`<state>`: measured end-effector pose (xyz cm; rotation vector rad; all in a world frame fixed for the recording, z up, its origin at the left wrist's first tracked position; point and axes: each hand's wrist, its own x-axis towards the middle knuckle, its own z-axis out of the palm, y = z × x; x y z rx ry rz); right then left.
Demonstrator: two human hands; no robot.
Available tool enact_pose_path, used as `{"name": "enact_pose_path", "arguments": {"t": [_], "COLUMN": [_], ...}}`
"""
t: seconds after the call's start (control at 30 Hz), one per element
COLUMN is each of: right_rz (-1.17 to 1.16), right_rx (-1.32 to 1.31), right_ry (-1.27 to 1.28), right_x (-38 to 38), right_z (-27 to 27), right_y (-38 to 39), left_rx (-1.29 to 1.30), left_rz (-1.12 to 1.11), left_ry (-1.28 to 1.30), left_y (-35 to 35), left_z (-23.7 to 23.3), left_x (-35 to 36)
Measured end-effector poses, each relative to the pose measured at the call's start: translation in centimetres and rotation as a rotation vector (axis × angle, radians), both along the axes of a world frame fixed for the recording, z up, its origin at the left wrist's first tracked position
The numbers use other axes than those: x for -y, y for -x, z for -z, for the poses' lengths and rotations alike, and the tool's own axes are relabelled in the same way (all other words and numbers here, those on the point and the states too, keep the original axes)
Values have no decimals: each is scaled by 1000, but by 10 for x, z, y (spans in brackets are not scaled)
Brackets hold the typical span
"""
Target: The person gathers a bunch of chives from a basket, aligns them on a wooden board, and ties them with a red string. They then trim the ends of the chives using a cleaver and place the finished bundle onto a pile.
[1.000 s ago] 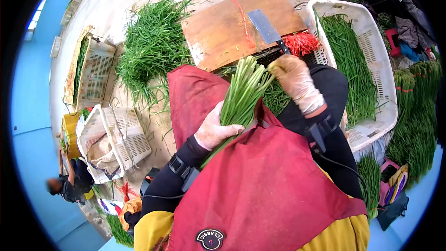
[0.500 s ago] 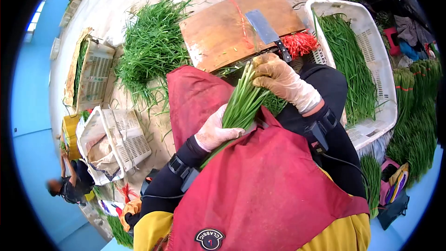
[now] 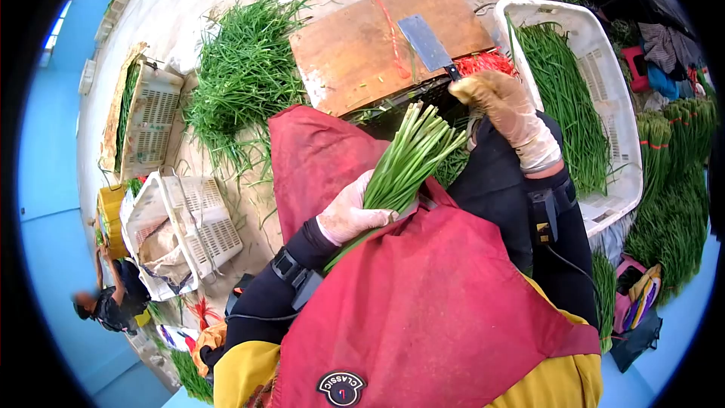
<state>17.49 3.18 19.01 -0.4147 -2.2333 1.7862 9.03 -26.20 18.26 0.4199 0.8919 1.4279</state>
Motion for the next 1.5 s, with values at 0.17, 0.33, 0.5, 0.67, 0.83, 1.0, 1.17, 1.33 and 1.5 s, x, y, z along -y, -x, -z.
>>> {"name": "enact_pose_path", "arguments": {"t": [0.17,0.33,0.5,0.67,0.83,1.0,1.17,1.33,1.5], "right_rz": [-418,25,-93,-299,-328,-390,-424,-361,84], "right_rx": [-10,-35,-52,-98,-41,105,60,-81,-131], "right_ry": [-537,-51,-158,-737,-904,-885,-544,-172,321], "right_x": [24,9,14,41,54,55,38,42,28], "right_z": [-12,0,-10,-13,-8,-14,-2,18,18], "right_y": [32,32,4,11,15,18,17,9,3], "left_rx": [-19,-29,-13,-4,41,41,75,85,36], "left_rz": [-25,-67,-44,-21,-36,5,-7,12,8], "left_ry": [51,46,28,26,56,16,-10,-23,-63], "left_y": [-3,-2,1,2,0,-1,-1,-1,0], "left_z": [4,-2,1,10,13,22,15,17,23], "left_x": [4,4,4,3,10,7,5,7,9]}}
